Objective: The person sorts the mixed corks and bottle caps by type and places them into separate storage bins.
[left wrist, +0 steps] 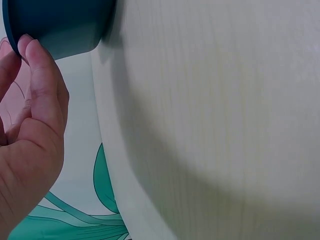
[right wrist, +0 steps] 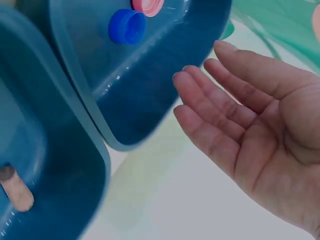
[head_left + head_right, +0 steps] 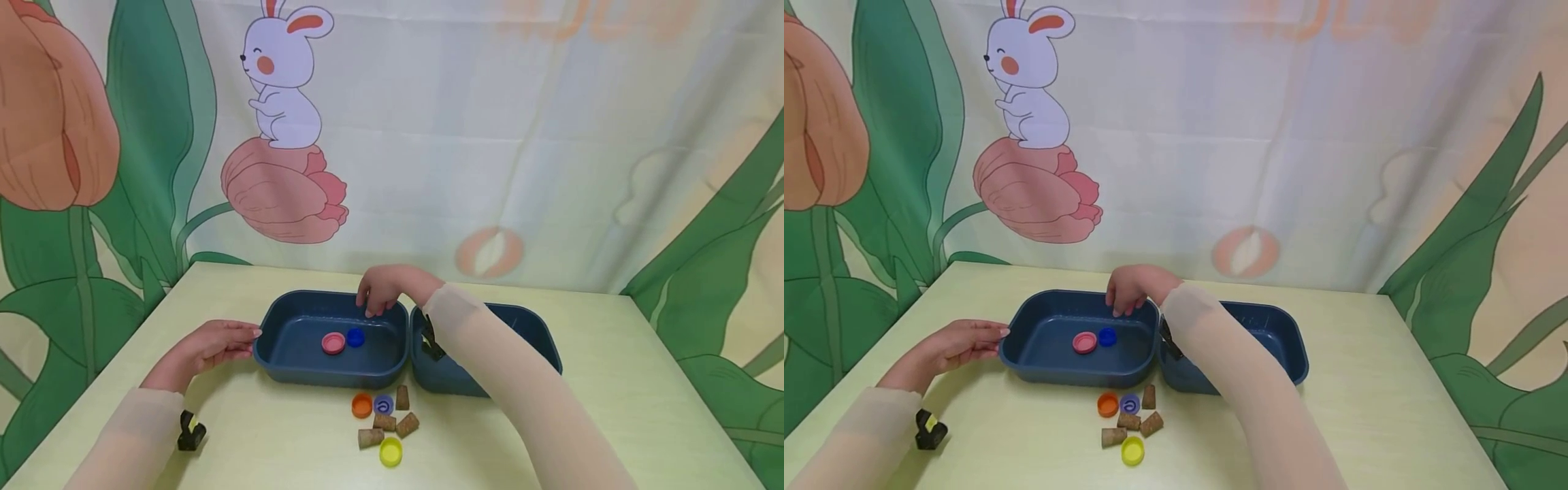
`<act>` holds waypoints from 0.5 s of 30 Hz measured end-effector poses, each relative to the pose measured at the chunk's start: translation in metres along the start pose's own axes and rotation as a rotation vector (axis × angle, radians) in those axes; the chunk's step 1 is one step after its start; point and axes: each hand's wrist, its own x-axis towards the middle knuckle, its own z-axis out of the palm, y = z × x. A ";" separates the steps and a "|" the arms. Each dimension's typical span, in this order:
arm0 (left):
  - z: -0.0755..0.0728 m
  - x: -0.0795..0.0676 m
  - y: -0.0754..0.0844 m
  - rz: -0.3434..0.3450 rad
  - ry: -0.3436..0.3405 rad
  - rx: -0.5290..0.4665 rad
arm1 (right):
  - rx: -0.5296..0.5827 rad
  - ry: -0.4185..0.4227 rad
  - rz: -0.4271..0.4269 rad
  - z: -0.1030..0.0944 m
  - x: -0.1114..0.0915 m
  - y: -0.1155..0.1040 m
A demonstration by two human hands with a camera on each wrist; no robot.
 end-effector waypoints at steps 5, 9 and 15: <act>0.000 -0.001 0.001 0.003 -0.003 0.006 | -0.035 0.063 -0.111 -0.004 -0.018 0.002; 0.001 -0.001 0.001 0.008 -0.001 0.008 | -0.015 0.173 -0.210 -0.003 -0.040 0.006; 0.002 0.000 0.002 0.005 0.002 0.017 | 0.055 0.339 -0.294 0.014 -0.082 0.019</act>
